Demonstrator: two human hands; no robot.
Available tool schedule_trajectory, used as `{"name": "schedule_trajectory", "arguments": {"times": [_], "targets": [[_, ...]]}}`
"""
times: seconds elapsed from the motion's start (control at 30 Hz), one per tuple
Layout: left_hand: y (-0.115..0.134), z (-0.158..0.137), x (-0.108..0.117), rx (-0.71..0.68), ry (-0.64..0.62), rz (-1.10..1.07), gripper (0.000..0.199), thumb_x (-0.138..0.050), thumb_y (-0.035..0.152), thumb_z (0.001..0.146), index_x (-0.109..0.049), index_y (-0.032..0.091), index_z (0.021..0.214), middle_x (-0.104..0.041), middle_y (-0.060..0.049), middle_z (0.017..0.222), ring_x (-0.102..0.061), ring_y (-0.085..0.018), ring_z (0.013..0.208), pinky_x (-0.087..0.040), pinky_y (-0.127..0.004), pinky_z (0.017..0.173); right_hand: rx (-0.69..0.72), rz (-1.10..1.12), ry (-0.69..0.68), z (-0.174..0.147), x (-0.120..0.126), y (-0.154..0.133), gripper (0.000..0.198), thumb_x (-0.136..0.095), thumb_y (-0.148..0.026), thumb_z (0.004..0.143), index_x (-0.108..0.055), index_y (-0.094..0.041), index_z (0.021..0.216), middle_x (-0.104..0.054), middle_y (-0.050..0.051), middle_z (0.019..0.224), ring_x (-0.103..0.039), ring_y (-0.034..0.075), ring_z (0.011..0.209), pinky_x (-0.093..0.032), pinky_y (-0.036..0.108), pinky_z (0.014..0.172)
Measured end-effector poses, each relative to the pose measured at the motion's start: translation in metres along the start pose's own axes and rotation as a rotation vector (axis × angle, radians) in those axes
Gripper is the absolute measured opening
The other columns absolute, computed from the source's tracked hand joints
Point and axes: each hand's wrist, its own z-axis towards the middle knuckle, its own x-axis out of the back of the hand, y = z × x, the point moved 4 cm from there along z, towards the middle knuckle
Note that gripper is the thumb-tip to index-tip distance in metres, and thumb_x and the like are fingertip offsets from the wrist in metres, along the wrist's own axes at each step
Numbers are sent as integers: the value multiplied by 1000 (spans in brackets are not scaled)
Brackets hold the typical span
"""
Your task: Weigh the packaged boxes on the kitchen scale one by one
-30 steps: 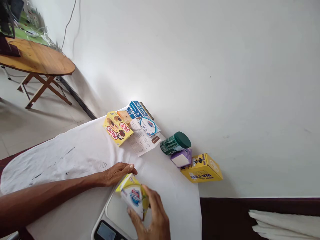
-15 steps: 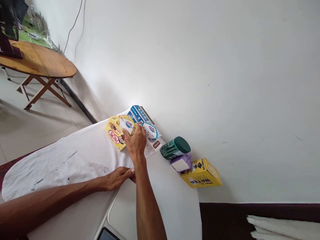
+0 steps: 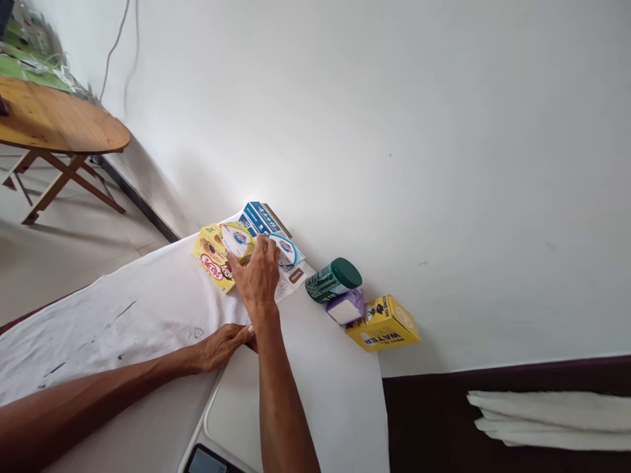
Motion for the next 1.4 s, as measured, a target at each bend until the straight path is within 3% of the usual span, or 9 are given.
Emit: {"name": "schedule_trajectory", "arguments": {"times": [0.1, 0.2, 0.3, 0.43, 0.63, 0.83, 0.97, 1.1, 1.4], "targets": [[2, -1, 1, 1, -12, 6, 83, -24, 77, 100, -76, 12, 101, -77, -13, 103, -70, -28, 101, -50, -38, 99, 69, -3, 87, -17, 25, 0, 52, -62, -45, 94, -56, -12, 135, -60, 20, 130, -53, 33, 126, -45, 50, 108], [5, -2, 3, 32, -7, 41, 77, -27, 73, 101, -76, 13, 104, -76, -12, 103, -69, -27, 103, -48, -37, 101, 57, -8, 245, -49, 56, 23, 44, -57, -44, 99, -57, -16, 132, -62, 17, 127, -55, 29, 123, -47, 46, 106], [7, -4, 3, 90, -2, 88, 72, -29, 71, 102, -75, 16, 108, -76, -10, 106, -68, -26, 104, -47, -36, 100, -127, -52, 335, -84, 80, 77, 44, -56, -50, 98, -58, -18, 128, -63, 16, 124, -57, 29, 119, -51, 45, 96], [10, -6, 2, 136, -12, 118, 71, -29, 71, 102, -75, 16, 107, -75, -9, 106, -67, -27, 100, -48, -37, 96, -440, -152, 263, -102, 91, 162, 59, -58, -58, 89, -55, -14, 128, -60, 20, 126, -54, 34, 120, -46, 50, 101], [8, -6, 3, 172, -9, 101, 69, -30, 70, 102, -75, 17, 107, -75, -8, 106, -67, -26, 98, -48, -36, 94, -638, -238, 166, -41, 86, 228, 97, -76, -54, 72, -39, 0, 144, -46, 33, 145, -39, 41, 139, -30, 50, 115], [7, -4, 3, 168, -11, 80, 71, -28, 71, 102, -74, 17, 108, -75, -8, 107, -67, -25, 99, -48, -34, 95, -818, -257, 54, 16, 66, 263, 102, -80, -62, 65, -45, -2, 139, -48, 35, 141, -43, 46, 134, -34, 54, 110], [8, -5, 2, 163, -24, 72, 71, -27, 71, 103, -74, 18, 111, -75, -8, 108, -67, -25, 99, -48, -34, 95, -843, -279, 35, 22, 57, 270, 98, -80, -62, 62, -49, -4, 135, -47, 34, 142, -41, 46, 135, -33, 53, 110], [11, -6, 2, 152, -22, 97, 73, -24, 71, 103, -73, 17, 112, -75, -9, 108, -68, -25, 99, -48, -33, 95, -804, -302, 55, 12, 67, 256, 88, -79, -55, 64, -55, -4, 131, -48, 31, 139, -43, 43, 132, -35, 49, 110], [17, -7, 2, 124, -19, 128, 73, -26, 70, 103, -74, 16, 108, -75, -10, 106, -68, -25, 99, -49, -34, 94, -484, -119, 232, -64, 176, 167, 94, -80, -66, 63, -58, -15, 138, -52, 20, 139, -51, 40, 129, -41, 55, 110]]}}
